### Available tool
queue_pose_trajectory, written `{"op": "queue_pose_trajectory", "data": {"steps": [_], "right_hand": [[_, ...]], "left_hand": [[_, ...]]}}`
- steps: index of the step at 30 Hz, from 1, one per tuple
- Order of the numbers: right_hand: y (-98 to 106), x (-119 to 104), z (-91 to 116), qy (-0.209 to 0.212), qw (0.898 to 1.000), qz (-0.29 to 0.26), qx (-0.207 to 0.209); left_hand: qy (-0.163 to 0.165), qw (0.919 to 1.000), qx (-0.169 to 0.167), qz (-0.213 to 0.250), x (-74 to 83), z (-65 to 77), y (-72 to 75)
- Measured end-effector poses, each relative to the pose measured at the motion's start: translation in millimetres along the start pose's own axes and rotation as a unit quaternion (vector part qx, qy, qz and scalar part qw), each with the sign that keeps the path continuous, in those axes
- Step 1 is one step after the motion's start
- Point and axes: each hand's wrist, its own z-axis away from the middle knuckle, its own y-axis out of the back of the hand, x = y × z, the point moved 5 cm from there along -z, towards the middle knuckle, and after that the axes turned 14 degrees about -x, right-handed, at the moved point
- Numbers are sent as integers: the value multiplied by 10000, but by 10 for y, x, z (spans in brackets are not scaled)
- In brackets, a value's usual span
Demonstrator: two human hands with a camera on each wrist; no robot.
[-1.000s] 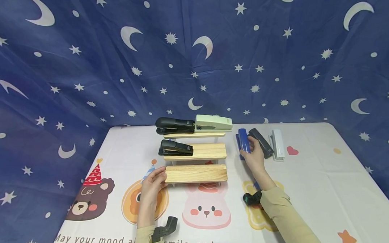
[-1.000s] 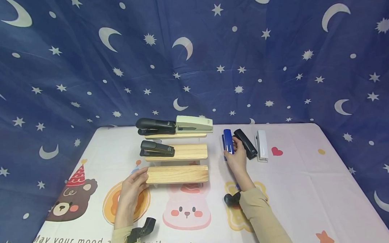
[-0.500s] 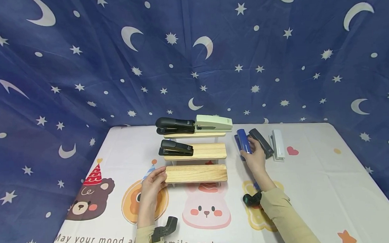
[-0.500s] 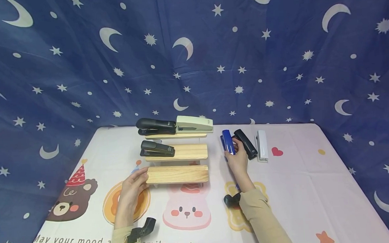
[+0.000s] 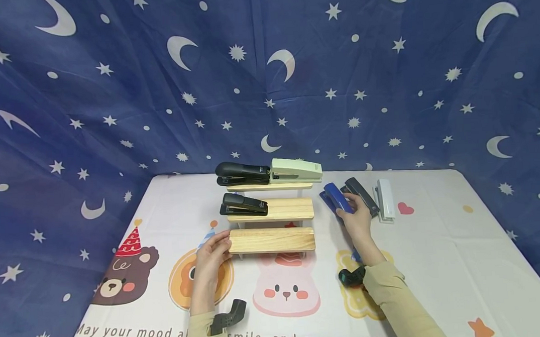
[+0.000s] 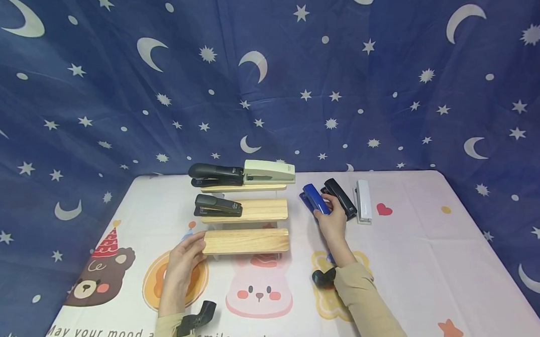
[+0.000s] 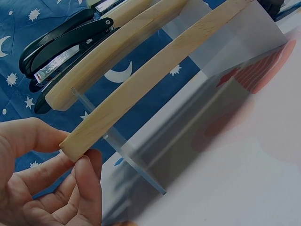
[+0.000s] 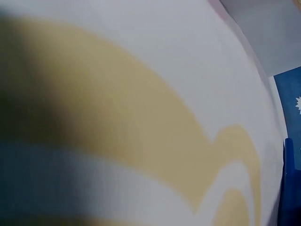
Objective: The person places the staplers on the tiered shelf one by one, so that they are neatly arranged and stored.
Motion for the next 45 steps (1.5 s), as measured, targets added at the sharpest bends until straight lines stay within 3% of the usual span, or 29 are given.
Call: {"op": "queue_pose_trajectory", "data": {"steps": [29,45], "right_hand": [[125,-74,196,-172,9993,-290,-153],[182,-229,333,87,9982,-570,-183]], "left_hand": [[15,10000,-69,23,6,6,1],[-29,10000,-66,67,6,10,-2]]}}
